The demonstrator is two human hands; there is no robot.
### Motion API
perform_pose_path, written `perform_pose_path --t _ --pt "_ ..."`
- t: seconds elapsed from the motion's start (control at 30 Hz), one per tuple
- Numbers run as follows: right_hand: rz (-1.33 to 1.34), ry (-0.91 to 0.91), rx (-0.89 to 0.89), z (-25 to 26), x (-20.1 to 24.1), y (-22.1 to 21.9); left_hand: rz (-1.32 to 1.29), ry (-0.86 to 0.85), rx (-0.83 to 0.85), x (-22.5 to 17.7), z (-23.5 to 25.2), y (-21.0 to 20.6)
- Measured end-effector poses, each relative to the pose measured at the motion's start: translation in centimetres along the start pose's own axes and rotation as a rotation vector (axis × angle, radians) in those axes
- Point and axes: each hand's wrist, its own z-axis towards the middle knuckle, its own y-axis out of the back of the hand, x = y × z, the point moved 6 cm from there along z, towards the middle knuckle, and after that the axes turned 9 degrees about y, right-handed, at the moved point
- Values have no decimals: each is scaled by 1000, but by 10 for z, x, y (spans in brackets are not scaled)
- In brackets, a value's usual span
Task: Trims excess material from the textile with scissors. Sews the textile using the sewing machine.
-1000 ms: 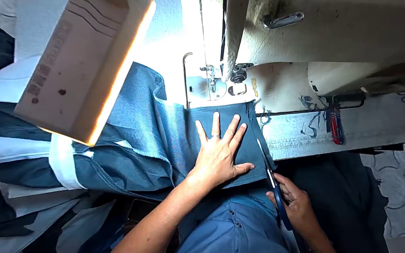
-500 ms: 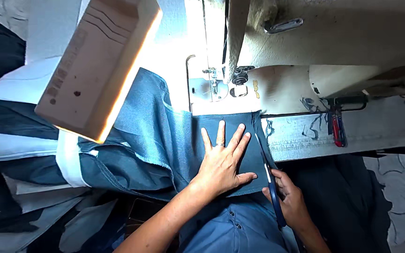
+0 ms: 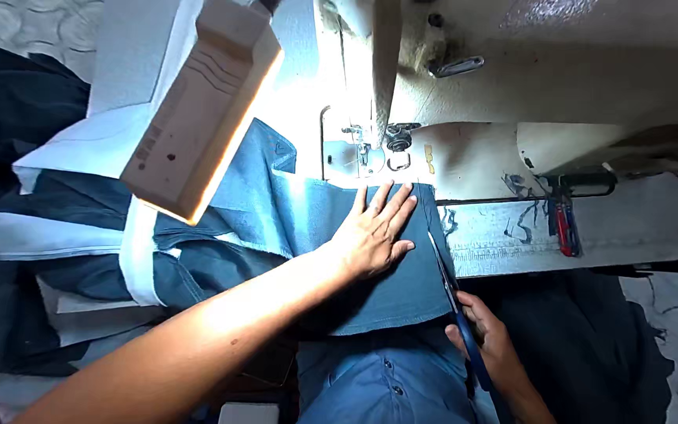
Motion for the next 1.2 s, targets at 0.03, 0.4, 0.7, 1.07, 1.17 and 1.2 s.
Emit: perform_pose_path --t 0.03,0.4,0.7,1.07,1.17,1.2 --pt "8 10 39 1 0 -1 -42 26 -9 3 -2 -6" --pt "-103 60 2 4 5 -11 -144 163 -124 -23 -38 -22" --pt "-102 51 -117 -12 8 -17 -166 184 -187 -29 -50 -26" --pt "-149 10 66 -6 2 -7 -150 157 -229 -32 -53 -29" --pt "-211 6 58 0 4 -13 -169 133 -229 -38 -58 -30" --pt "-232 12 45 2 5 -15 -178 127 -239 -41 -60 -30"
